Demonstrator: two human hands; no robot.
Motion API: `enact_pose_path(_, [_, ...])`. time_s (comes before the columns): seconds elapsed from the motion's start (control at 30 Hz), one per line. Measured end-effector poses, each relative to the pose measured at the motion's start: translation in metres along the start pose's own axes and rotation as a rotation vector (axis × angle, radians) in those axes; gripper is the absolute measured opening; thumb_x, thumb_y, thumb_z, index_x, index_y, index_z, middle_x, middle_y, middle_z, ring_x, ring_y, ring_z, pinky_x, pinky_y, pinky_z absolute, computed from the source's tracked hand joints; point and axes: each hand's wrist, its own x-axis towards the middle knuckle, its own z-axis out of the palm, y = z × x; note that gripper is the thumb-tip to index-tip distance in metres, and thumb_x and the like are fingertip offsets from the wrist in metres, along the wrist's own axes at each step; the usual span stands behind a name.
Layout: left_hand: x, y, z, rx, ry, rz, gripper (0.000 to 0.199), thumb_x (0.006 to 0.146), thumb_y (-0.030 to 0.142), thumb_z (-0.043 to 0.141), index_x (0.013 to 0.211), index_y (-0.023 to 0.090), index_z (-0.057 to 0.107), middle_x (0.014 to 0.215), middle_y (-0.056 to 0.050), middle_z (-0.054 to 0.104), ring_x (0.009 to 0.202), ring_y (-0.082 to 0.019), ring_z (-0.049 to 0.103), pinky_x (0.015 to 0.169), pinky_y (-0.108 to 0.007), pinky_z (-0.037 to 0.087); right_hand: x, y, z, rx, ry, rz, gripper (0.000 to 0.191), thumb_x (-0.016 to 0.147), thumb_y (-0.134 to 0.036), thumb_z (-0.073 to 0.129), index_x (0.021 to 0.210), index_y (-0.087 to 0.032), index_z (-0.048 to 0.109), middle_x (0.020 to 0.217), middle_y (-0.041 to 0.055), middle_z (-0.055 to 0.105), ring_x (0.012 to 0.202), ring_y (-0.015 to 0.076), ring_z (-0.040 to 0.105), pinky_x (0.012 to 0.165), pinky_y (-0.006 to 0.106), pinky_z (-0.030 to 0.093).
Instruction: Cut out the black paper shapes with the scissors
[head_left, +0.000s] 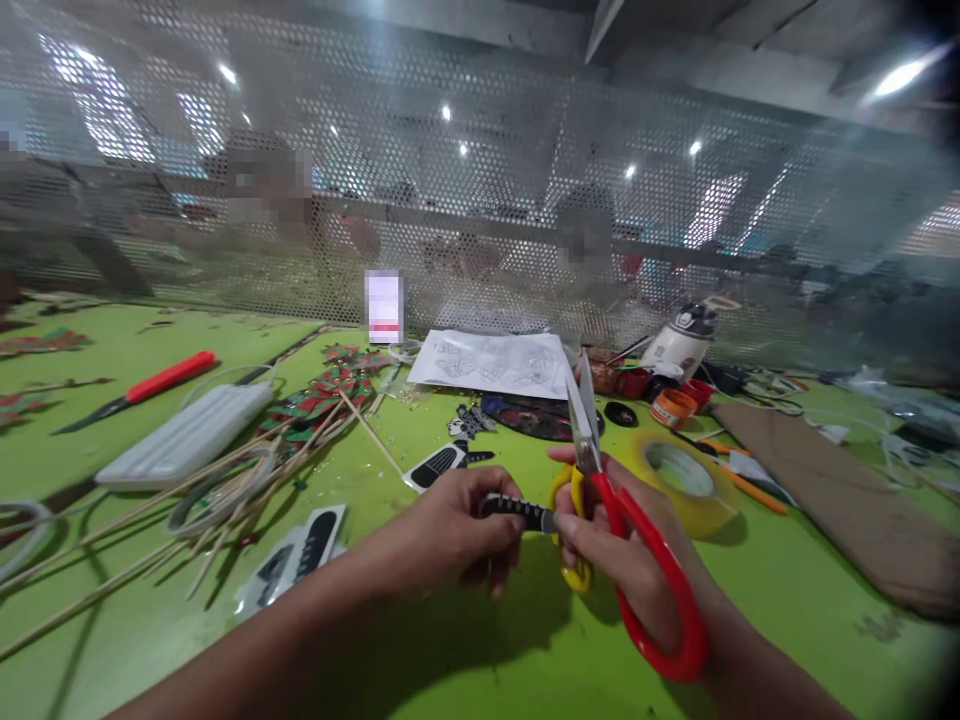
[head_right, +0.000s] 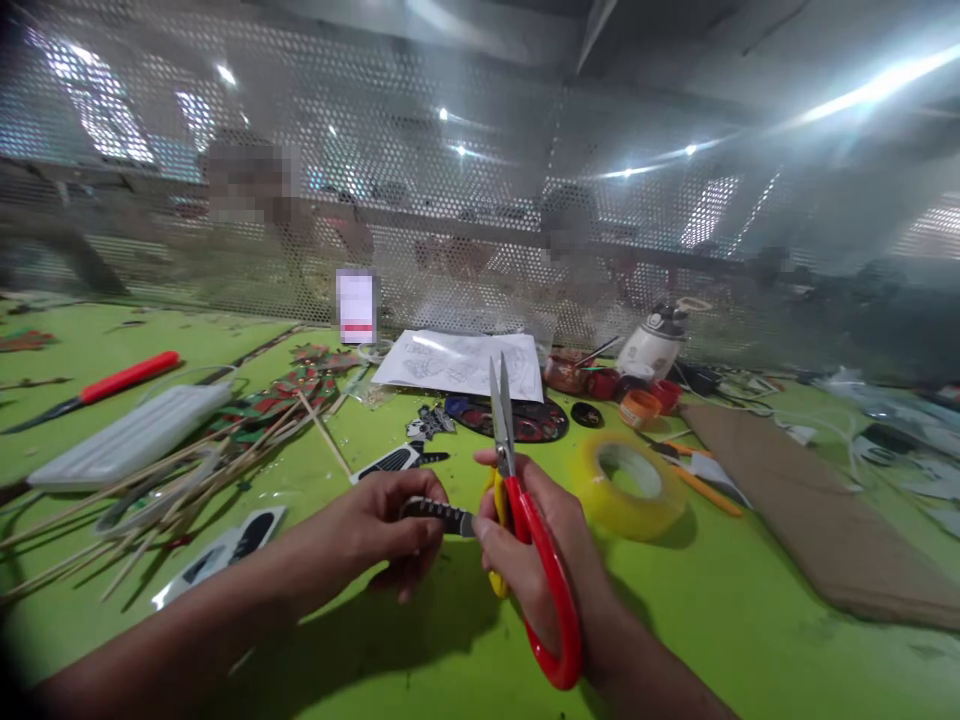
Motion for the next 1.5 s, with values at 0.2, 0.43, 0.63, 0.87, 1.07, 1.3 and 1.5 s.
enact_pose_path(0.2, [0.001, 0.0, 0.0, -0.073, 0.088, 0.089, 0.021, 0.077, 0.032, 0.068, 0.073, 0.015, 0.057, 0.059, 0.001, 0.058, 0.05, -0.009, 0.052, 0.047, -0.02, 0.034, -0.005, 0.005, 0.002, 0.047, 0.028, 0.0, 0.04, 0.089, -0.024, 0.058, 0.125, -0.027, 0.043, 0.079, -0.0041, 0.056, 0.06, 0.011, 0.053, 0.054, 0.026, 0.046])
enact_pose_path(0.43, [0.003, -0.003, -0.002, -0.196, 0.109, 0.099, 0.019, 0.077, 0.032, 0.07, 0.075, 0.014, 0.067, 0.062, -0.001, 0.06, 0.055, -0.009, 0.049, 0.055, -0.023, 0.037, -0.006, 0.016, 0.012, 0.143, 0.036, 0.012, 0.041, 0.088, -0.028, 0.059, 0.126, -0.026, 0.043, 0.077, -0.0036, 0.055, 0.056, 0.0101, 0.057, 0.051, 0.024, 0.048])
enact_pose_path(0.63, [0.003, -0.005, 0.002, -0.293, 0.192, 0.108, 0.021, 0.078, 0.03, 0.071, 0.067, 0.012, 0.069, 0.066, -0.002, 0.062, 0.059, -0.009, 0.049, 0.057, -0.021, 0.037, -0.007, 0.024, 0.022, 0.2, 0.053, 0.076, 0.049, 0.083, -0.026, 0.063, 0.126, -0.023, 0.038, 0.069, -0.0059, 0.056, 0.047, 0.0092, 0.057, 0.047, 0.023, 0.048])
enact_pose_path(0.87, [0.003, -0.006, 0.007, -0.343, 0.248, 0.072, 0.024, 0.073, 0.032, 0.074, 0.064, 0.013, 0.064, 0.058, 0.001, 0.055, 0.053, -0.008, 0.046, 0.053, -0.021, 0.038, -0.009, 0.024, 0.025, 0.23, -0.026, 0.133, 0.043, 0.08, -0.035, 0.068, 0.116, -0.024, 0.048, 0.072, -0.0038, 0.059, 0.048, 0.0098, 0.057, 0.048, 0.024, 0.048])
enact_pose_path(1.07, [0.002, -0.004, 0.006, -0.273, 0.298, 0.051, 0.022, 0.071, 0.032, 0.075, 0.067, 0.013, 0.063, 0.058, 0.001, 0.054, 0.053, -0.008, 0.044, 0.054, -0.021, 0.038, -0.007, 0.016, 0.022, 0.203, -0.083, 0.125, 0.042, 0.085, -0.045, 0.063, 0.118, -0.022, 0.049, 0.076, -0.0014, 0.058, 0.052, 0.0104, 0.056, 0.052, 0.026, 0.051])
enact_pose_path(1.3, [0.0, 0.002, 0.004, -0.286, 0.328, 0.111, 0.017, 0.08, 0.029, 0.065, 0.075, 0.014, 0.059, 0.061, 0.0, 0.056, 0.056, -0.01, 0.052, 0.055, -0.022, 0.043, -0.006, 0.019, 0.017, 0.076, -0.093, 0.117, 0.05, 0.083, -0.051, 0.062, 0.125, -0.027, 0.051, 0.082, -0.0003, 0.056, 0.068, 0.0153, 0.058, 0.066, 0.031, 0.048])
enact_pose_path(1.5, [-0.001, 0.004, 0.005, -0.227, 0.155, 0.081, 0.016, 0.086, 0.034, 0.056, 0.084, 0.019, 0.05, 0.069, -0.005, 0.068, 0.052, -0.015, 0.063, 0.041, -0.021, 0.041, -0.004, 0.012, 0.009, -0.04, -0.013, 0.084, 0.044, 0.089, -0.047, 0.056, 0.125, -0.025, 0.045, 0.087, 0.0029, 0.061, 0.075, 0.0175, 0.059, 0.056, 0.027, 0.043])
